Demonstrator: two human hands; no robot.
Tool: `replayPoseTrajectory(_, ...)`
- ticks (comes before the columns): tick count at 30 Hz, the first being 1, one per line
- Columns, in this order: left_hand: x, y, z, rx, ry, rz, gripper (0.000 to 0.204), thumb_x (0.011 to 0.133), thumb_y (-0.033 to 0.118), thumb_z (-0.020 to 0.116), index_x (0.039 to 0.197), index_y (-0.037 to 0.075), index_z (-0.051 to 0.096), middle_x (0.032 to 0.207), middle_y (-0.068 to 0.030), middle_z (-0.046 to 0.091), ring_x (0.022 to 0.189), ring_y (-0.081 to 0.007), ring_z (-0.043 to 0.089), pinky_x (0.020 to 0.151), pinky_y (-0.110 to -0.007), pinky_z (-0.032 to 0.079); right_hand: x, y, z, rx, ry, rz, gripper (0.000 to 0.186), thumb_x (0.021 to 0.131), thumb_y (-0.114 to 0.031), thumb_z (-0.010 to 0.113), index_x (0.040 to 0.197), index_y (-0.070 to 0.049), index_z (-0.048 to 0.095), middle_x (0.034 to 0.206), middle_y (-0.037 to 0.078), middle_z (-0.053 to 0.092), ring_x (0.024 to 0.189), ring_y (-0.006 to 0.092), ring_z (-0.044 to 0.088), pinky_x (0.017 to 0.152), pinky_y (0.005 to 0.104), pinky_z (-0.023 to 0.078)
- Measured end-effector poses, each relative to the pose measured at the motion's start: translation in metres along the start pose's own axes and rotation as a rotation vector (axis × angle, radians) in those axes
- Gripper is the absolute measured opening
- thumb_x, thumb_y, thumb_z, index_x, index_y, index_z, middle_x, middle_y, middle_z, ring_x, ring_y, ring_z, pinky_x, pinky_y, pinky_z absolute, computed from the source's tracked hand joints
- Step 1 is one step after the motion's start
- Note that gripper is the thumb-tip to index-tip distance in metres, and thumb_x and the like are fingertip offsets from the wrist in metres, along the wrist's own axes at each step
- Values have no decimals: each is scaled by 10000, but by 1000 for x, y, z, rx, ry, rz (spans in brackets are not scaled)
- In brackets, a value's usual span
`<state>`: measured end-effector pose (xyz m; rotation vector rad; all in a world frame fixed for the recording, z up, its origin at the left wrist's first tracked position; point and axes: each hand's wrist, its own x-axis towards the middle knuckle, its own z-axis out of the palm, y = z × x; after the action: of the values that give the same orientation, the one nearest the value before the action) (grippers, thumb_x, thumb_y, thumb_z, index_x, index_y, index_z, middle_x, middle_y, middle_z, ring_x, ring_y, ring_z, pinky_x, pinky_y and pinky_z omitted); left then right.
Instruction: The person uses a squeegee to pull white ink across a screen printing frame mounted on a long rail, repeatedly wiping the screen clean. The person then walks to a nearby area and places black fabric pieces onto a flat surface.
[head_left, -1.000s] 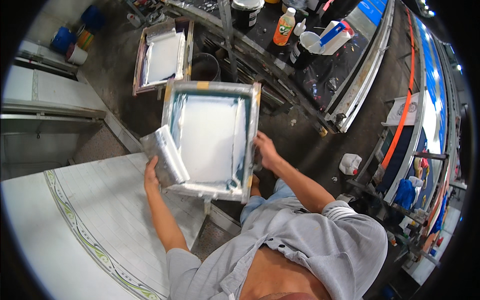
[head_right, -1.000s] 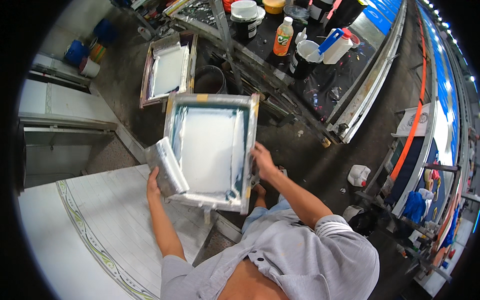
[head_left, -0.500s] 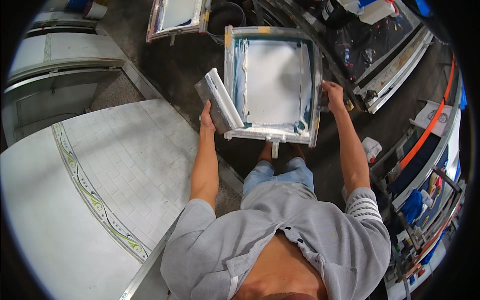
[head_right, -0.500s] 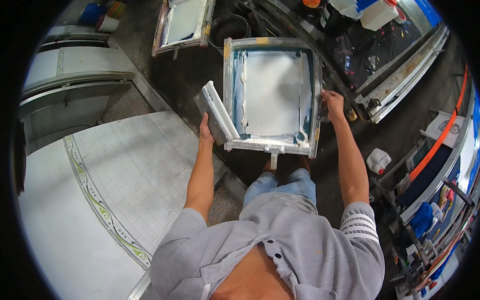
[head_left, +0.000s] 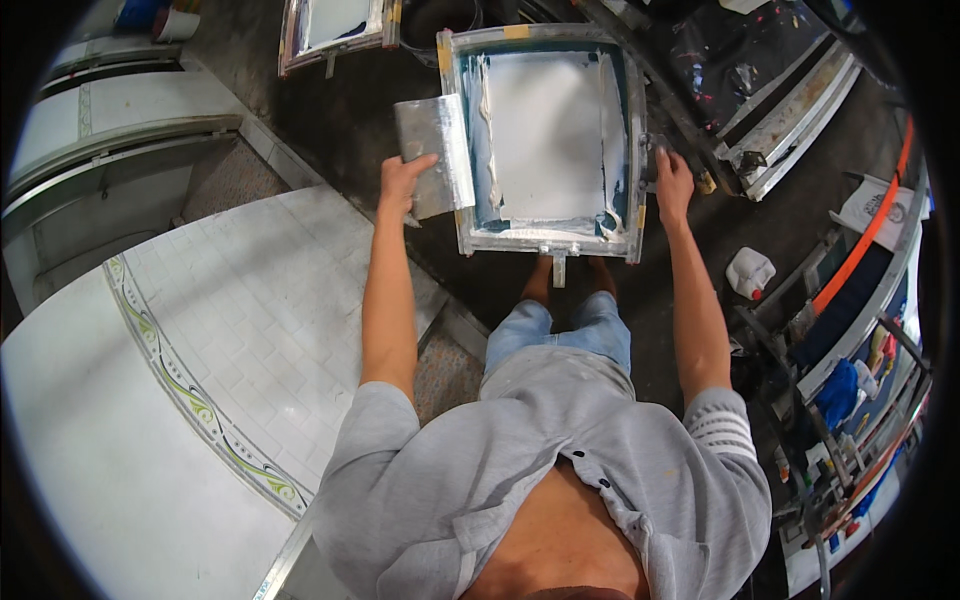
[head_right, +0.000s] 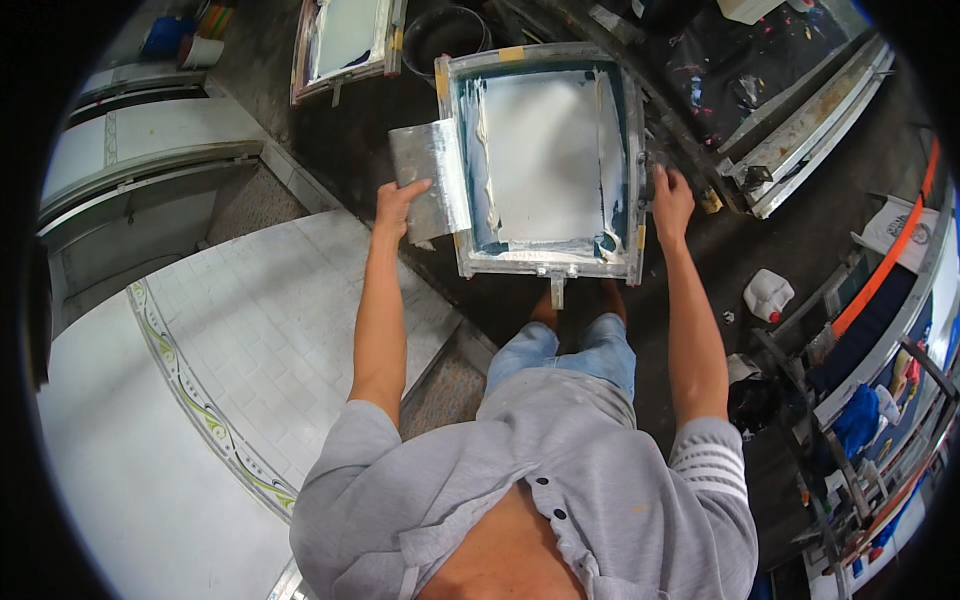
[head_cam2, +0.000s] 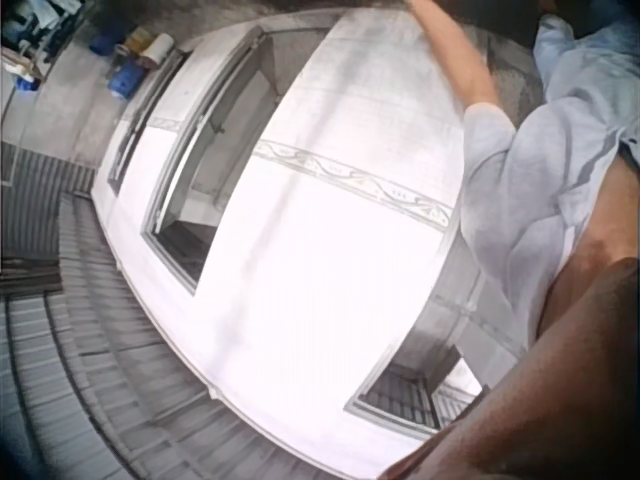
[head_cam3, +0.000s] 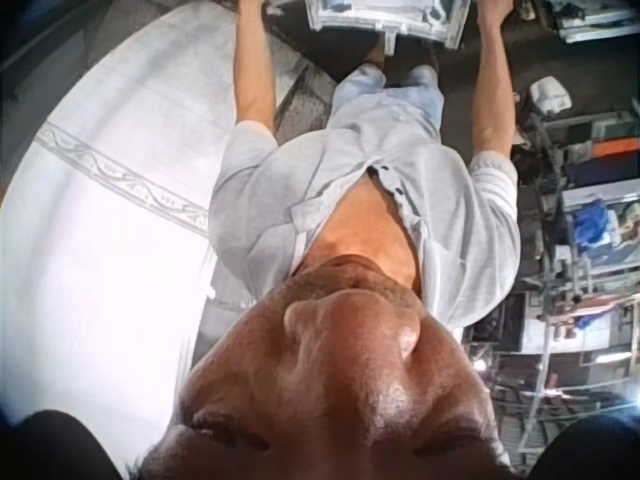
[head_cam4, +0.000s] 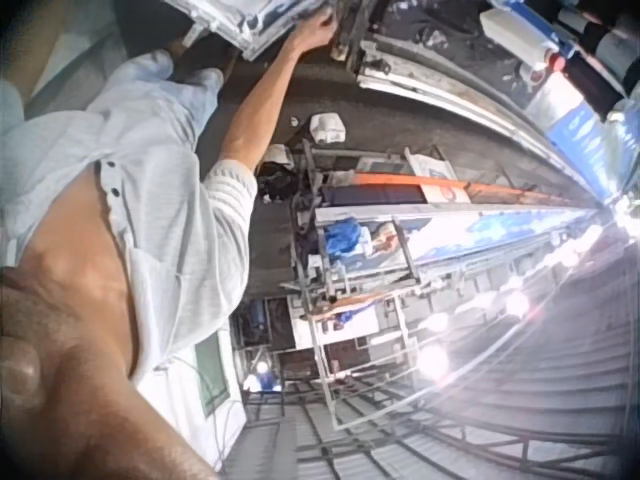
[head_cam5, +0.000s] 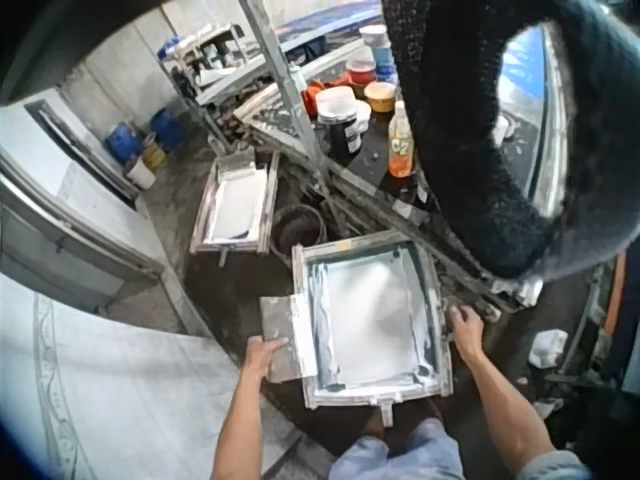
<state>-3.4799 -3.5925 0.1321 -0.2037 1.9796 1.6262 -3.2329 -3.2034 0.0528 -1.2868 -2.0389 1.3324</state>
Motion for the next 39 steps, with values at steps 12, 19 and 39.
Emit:
replayPoseTrajectory(12, 33, -39, 35, 323, 55, -28, 509, 667, 245, 842, 1016, -71, 649, 928, -167, 692, 807, -257, 680, 719, -370, 527, -221, 136, -195, -84, -293, 592, 273, 927, -228, 578, 746, -29, 624, 608, 27, 565, 525, 109, 520, 483, 278, 411)
replayPoseTrajectory(19, 2, -55, 52, 409, 462, 54, 718, 656, 343, 836, 1156, -102, 578, 1143, -251, 636, 1040, -339, 638, 881, -397, 497, -253, 210, -266, 7, -422, 975, 188, 908, -183, 630, 863, -1, 639, 648, 21, 568, 511, 110, 521, 443, 262, 400)
replayPoseTrajectory(39, -298, -68, 660, 656, -951, 777, 187, 871, 151, 678, 988, 9, 710, 807, -122, 692, 685, -202, 660, 636, -325, 517, 48, 233, -416, 927, -90, 693, 339, 933, -313, 588, 1103, -20, 585, 984, 162, 682, 835, 249, 686, 732, 384, 568)
